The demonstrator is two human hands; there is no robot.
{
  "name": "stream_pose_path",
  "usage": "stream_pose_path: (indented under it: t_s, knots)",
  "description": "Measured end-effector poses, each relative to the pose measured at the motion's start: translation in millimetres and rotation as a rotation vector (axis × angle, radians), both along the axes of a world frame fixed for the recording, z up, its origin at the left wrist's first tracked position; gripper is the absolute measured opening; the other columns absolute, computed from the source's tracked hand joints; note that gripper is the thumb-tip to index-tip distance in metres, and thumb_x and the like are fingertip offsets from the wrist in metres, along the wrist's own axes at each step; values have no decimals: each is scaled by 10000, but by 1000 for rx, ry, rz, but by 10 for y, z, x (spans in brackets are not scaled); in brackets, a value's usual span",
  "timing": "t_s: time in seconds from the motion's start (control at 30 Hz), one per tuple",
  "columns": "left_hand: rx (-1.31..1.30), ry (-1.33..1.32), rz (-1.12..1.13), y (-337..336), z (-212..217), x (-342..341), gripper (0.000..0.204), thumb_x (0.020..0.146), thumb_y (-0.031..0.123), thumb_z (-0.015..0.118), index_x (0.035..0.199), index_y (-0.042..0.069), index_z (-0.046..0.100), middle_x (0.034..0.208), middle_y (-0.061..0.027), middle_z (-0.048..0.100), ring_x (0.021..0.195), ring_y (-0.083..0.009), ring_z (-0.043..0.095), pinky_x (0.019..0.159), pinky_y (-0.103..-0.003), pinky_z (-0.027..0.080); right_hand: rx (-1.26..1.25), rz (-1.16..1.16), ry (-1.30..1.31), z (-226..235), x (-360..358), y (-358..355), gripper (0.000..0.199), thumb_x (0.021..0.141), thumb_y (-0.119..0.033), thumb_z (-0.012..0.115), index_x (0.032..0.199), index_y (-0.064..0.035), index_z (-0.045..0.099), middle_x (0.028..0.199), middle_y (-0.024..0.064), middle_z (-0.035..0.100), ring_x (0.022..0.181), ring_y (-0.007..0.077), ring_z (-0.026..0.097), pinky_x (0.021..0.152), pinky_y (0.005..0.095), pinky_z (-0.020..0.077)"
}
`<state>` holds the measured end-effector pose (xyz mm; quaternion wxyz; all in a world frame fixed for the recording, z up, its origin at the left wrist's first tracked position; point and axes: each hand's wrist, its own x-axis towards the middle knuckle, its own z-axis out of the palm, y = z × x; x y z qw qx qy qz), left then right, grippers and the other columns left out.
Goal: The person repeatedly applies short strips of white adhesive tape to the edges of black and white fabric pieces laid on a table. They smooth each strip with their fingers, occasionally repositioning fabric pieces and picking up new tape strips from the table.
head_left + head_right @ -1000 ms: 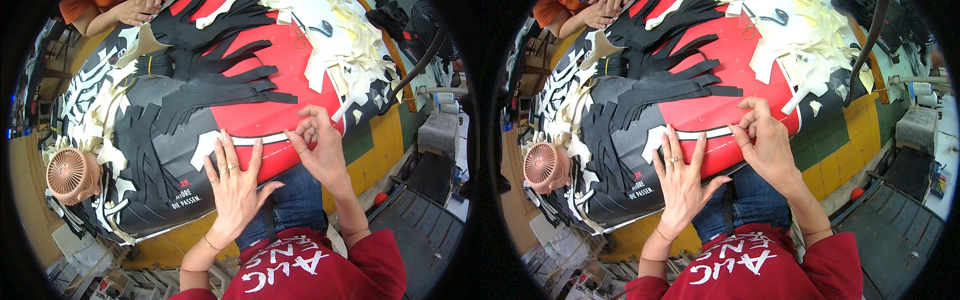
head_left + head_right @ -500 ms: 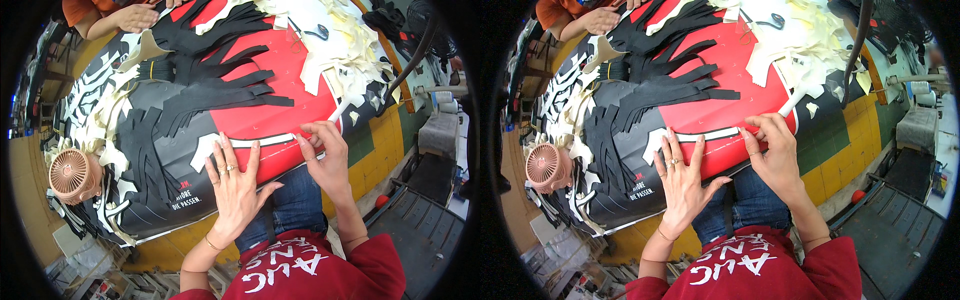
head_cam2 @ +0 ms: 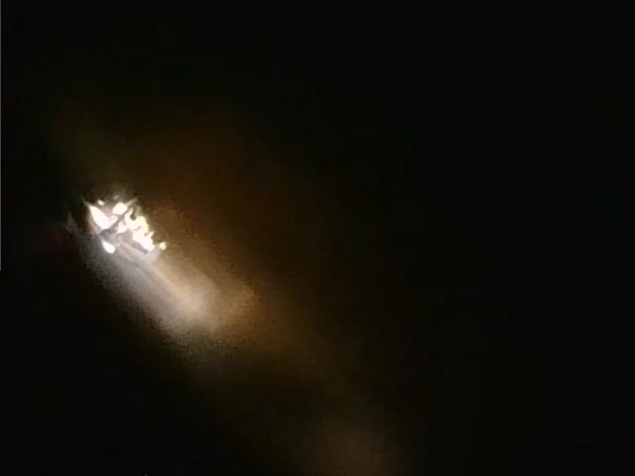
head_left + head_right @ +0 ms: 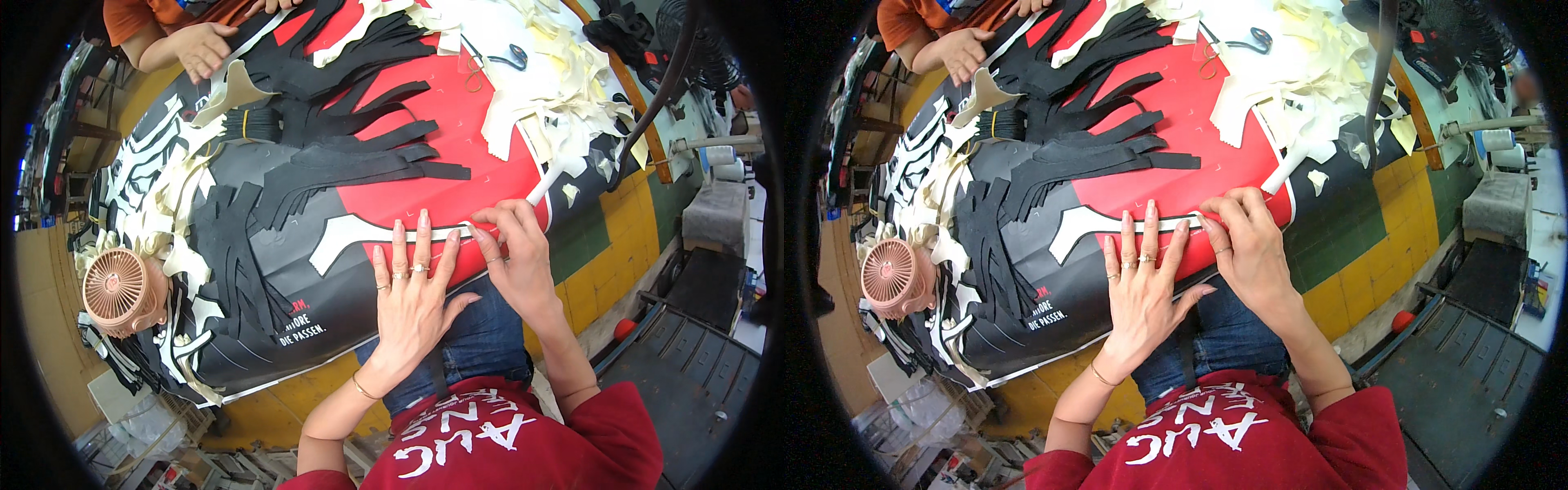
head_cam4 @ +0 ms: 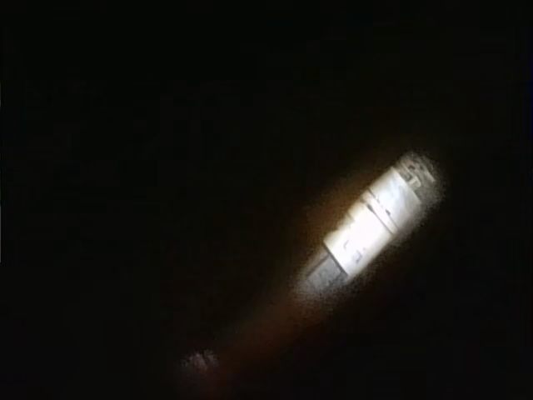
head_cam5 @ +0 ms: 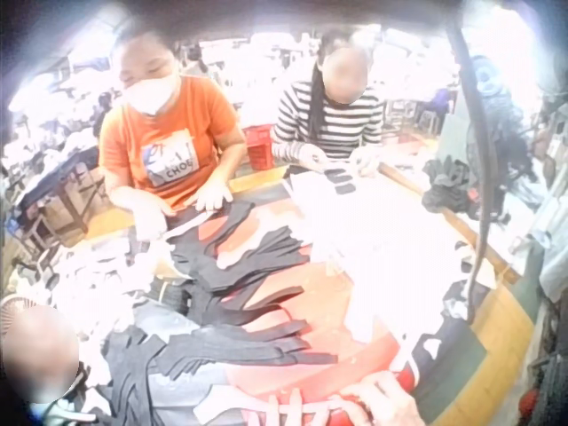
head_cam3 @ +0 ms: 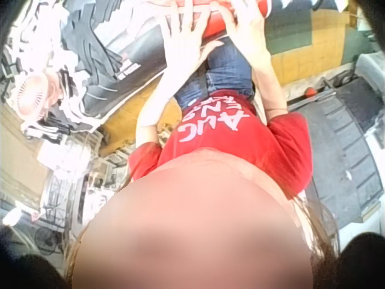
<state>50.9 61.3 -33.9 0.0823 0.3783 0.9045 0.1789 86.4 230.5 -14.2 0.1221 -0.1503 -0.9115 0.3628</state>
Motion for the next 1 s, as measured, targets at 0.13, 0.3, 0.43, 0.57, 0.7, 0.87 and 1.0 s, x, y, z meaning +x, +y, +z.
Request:
stream_pose_path:
  t_s: [0.13,0.3,0.43,0.57,0.7,0.87,1.0]
  knots:
    - [21,0,9,10,-17,18,867,799,585,708,1520,190,435,1634,-226,194,1503,-462,146,1195,-600,86,-84,29,30,13,68,40,172,905,-38,676,1075,-10,660,1025,136,555,812,251,636,715,363,530]
    - [1,69,-26,-2,-57,14,899,776,591,721,1547,293,368,1635,-257,157,1485,-510,157,1179,-617,140,-117,15,15,69,74,35,185,881,-19,687,1061,11,659,1026,124,562,805,216,623,729,338,523]
    - [2,91,-42,-10,-67,15,899,760,571,748,1538,312,379,1628,-281,143,1477,-526,157,1171,-624,166,-24,35,10,70,13,29,189,881,-18,678,1062,23,644,1005,128,561,827,237,627,738,344,519]
    - [21,81,-35,3,-68,23,857,772,576,740,1514,273,437,1627,-287,132,1485,-521,120,1181,-627,121,11,58,-44,111,-7,23,161,907,-50,658,1058,-1,637,994,130,557,824,290,637,744,378,519]
    - [52,58,-29,7,-71,26,827,786,575,730,1500,252,466,1626,-292,124,1488,-524,96,1185,-631,93,76,53,-173,176,-43,14,134,914,-104,663,1025,-30,652,1007,140,568,867,342,644,781,436,518]
    - [40,53,-35,1,-67,18,822,796,567,726,1507,255,454,1628,-294,112,1491,-525,91,1185,-631,101,160,69,-190,204,-98,1,124,913,-134,668,998,-43,660,993,139,582,859,357,650,764,465,517]
    - [27,39,-36,-2,-59,19,835,797,563,728,1520,270,431,1631,-292,104,1493,-523,89,1183,-628,114,151,54,-217,207,-114,-7,107,909,-132,672,975,-48,665,975,134,593,841,356,652,744,468,515]
